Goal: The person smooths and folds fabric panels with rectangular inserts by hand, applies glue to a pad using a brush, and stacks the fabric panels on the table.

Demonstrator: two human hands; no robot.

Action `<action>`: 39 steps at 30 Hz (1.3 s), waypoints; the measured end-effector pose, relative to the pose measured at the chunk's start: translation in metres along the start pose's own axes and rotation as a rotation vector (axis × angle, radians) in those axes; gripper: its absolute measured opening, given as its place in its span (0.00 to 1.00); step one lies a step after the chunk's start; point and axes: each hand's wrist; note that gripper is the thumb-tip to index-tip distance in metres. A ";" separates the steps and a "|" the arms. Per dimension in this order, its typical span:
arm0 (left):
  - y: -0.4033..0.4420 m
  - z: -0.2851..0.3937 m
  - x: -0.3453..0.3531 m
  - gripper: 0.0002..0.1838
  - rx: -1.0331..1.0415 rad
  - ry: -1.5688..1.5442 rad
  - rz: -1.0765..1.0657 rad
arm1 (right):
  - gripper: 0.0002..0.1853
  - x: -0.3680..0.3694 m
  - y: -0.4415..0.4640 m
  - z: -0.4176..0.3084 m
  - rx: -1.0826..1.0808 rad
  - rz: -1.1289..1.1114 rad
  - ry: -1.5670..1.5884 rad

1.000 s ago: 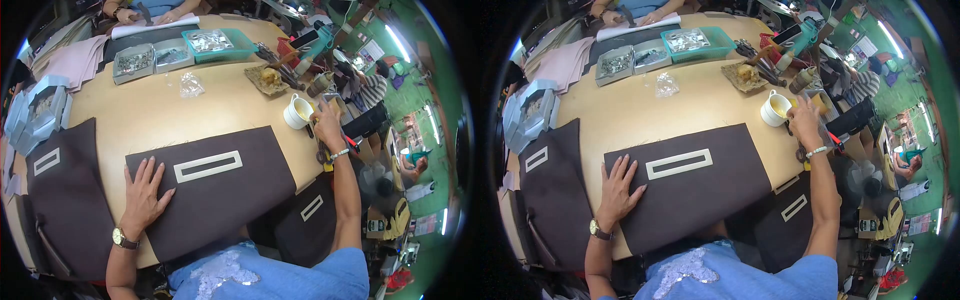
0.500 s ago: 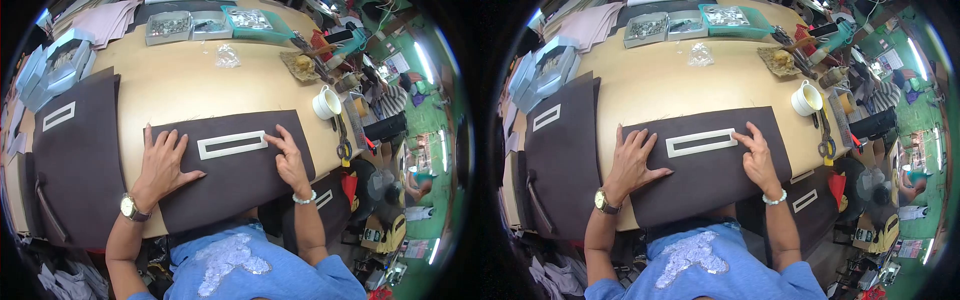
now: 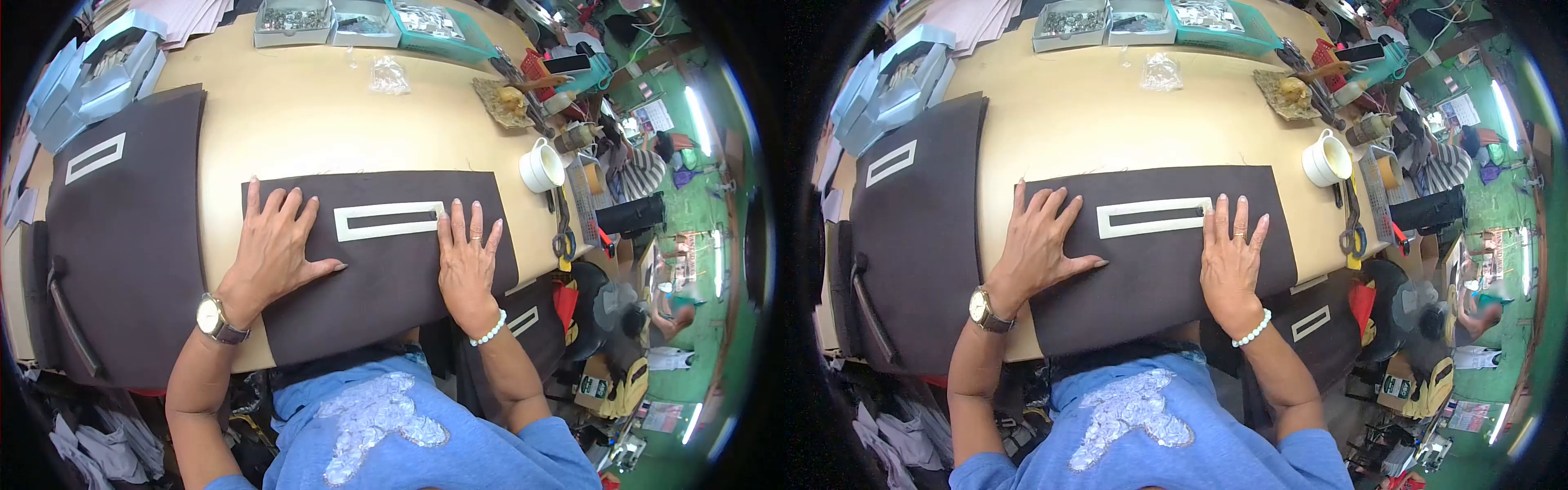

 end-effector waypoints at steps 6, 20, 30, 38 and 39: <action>0.000 0.000 -0.002 0.46 -0.003 -0.002 -0.010 | 0.29 0.009 0.021 0.010 -0.027 -0.042 -0.169; -0.001 -0.002 0.001 0.45 0.016 -0.016 0.018 | 0.33 0.006 0.016 0.006 -0.107 -0.102 -0.295; -0.003 -0.002 0.001 0.47 0.041 -0.006 0.059 | 0.32 -0.010 0.023 -0.027 -0.177 -0.038 -0.237; -0.003 -0.001 -0.002 0.49 0.013 -0.019 -0.018 | 0.33 -0.025 0.031 -0.063 -0.287 0.018 -0.162; -0.003 -0.001 -0.003 0.49 0.008 -0.021 -0.032 | 0.33 -0.027 0.032 -0.067 -0.302 0.026 -0.148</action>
Point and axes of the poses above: each hand's wrist, its own y-axis towards the middle knuckle, its own x-axis out of the palm, z = x × y, and after that the axes turned 5 degrees about -y, right-handed
